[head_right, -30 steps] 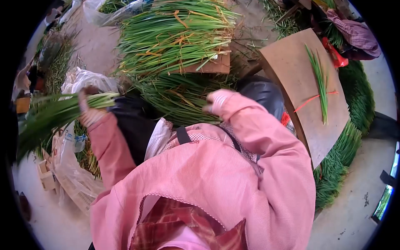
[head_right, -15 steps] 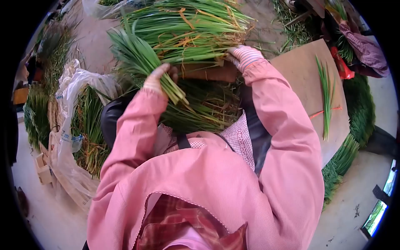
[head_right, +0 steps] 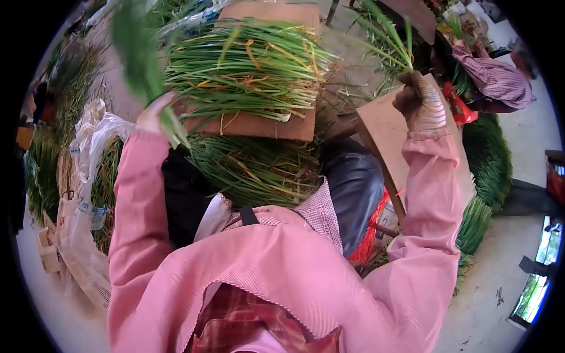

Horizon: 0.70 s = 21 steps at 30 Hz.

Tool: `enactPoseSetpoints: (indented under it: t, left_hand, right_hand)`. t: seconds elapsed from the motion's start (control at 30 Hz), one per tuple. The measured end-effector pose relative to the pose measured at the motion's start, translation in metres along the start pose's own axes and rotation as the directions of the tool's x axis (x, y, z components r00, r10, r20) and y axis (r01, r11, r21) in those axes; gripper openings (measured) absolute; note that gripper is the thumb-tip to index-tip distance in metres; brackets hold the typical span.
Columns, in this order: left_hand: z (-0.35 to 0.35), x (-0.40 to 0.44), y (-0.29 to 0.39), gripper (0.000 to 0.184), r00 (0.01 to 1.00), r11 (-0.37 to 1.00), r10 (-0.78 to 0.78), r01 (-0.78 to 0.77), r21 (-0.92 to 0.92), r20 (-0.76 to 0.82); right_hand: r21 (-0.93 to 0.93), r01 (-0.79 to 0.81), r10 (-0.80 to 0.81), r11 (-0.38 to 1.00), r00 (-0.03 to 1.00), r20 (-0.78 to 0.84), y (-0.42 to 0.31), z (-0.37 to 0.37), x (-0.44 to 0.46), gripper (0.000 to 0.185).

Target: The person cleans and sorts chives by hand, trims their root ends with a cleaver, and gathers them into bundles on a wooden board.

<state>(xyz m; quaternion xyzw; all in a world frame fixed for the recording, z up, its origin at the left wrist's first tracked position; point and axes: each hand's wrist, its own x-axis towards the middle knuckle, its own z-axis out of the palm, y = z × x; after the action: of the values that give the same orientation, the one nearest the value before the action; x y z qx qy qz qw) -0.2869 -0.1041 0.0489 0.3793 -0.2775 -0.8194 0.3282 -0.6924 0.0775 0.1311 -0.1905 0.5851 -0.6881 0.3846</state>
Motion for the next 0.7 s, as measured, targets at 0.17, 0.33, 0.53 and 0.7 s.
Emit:
enactPoseSetpoints:
  t: [0.17,0.33,0.53,0.7]
  left_hand:
    - [-0.003,-0.048,-0.03,0.026,0.885,0.847,0.462,-0.459,-0.267,-0.056]
    - [0.008,-0.083,-0.107,0.02,0.945,0.847,0.289,-0.327,-0.42,-0.152]
    - [0.012,-0.093,-0.159,0.022,0.963,0.948,0.079,-0.153,-0.281,-0.258]
    - [0.025,-0.086,-0.165,0.026,0.94,0.981,0.037,-0.099,-0.168,-0.339]
  right_hand:
    - [-0.322,-0.213,0.323,0.922,0.882,0.342,0.073,0.024,-0.02,0.028]
    - [-0.207,-0.315,0.375,0.926,0.828,0.417,0.155,0.068,-0.047,0.03]
    - [-0.249,-0.143,0.271,0.958,0.741,0.614,0.196,0.073,-0.094,0.022]
    - [-0.309,-0.164,0.318,0.937,0.767,0.557,0.206,0.079,-0.121,0.028]
